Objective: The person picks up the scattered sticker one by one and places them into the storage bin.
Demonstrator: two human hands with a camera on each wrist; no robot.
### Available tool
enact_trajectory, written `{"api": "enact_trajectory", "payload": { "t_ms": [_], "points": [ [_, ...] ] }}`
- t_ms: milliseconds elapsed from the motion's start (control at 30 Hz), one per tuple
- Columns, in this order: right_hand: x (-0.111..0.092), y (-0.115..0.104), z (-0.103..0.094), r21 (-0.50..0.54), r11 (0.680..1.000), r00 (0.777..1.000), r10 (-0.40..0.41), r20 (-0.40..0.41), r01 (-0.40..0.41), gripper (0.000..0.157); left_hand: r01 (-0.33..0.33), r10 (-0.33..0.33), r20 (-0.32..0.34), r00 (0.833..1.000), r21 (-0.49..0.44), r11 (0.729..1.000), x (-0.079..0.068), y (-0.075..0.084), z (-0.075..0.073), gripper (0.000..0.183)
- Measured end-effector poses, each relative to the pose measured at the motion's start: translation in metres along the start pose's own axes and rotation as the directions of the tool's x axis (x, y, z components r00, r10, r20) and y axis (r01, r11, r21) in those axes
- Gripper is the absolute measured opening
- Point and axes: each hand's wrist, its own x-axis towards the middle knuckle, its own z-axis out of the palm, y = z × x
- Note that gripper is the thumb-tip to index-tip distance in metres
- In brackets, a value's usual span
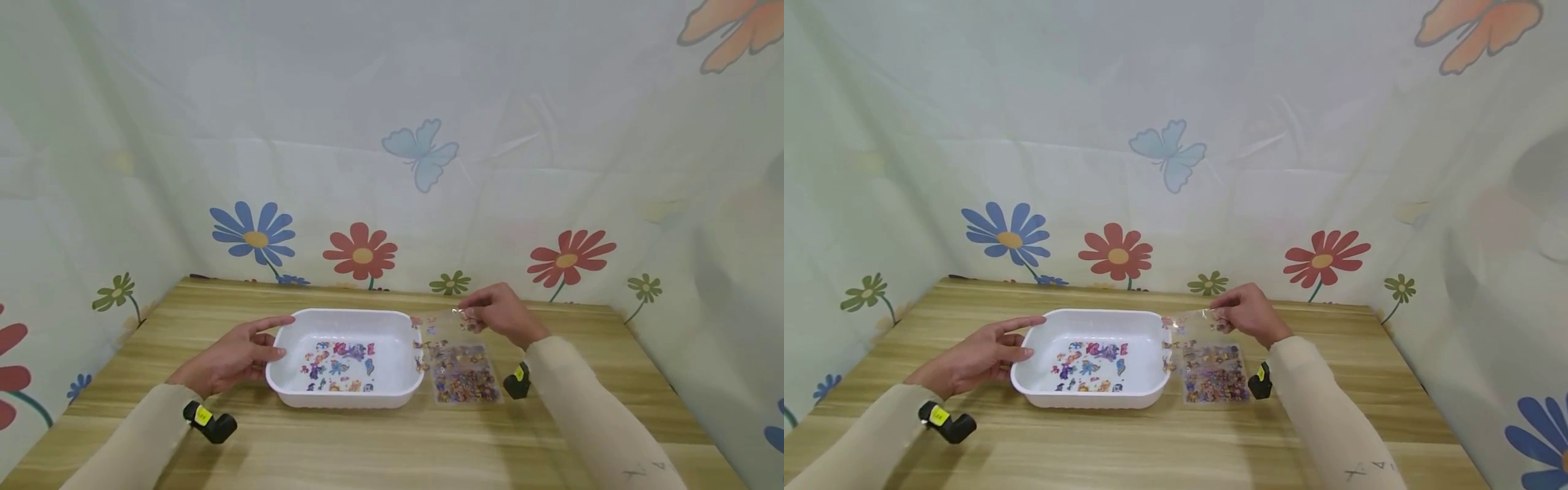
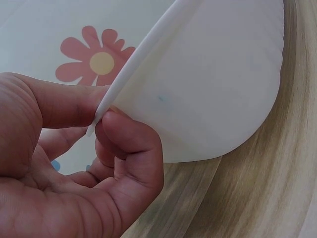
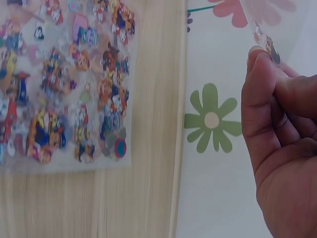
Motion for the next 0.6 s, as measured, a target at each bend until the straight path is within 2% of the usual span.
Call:
{"api": "enact_trajectory", "payload": {
  "t_ms": [400,600],
  "points": [
    [0.008,-0.011,0.020,0.012,1.000,1.000,-0.014,0.018,0.014,0.025,0.000,0.000,-0.004,1.000,-0.007,1.000,-0.001,0.000,0.000,0.074],
    [0.010,-0.021,0.032,0.033,0.999,1.000,0.004,0.030,-0.005,0.025,0.002,-0.002,-0.009,1.000,0.000,1.000,-0.002,0.001,0.001,0.073]
  ]
}}
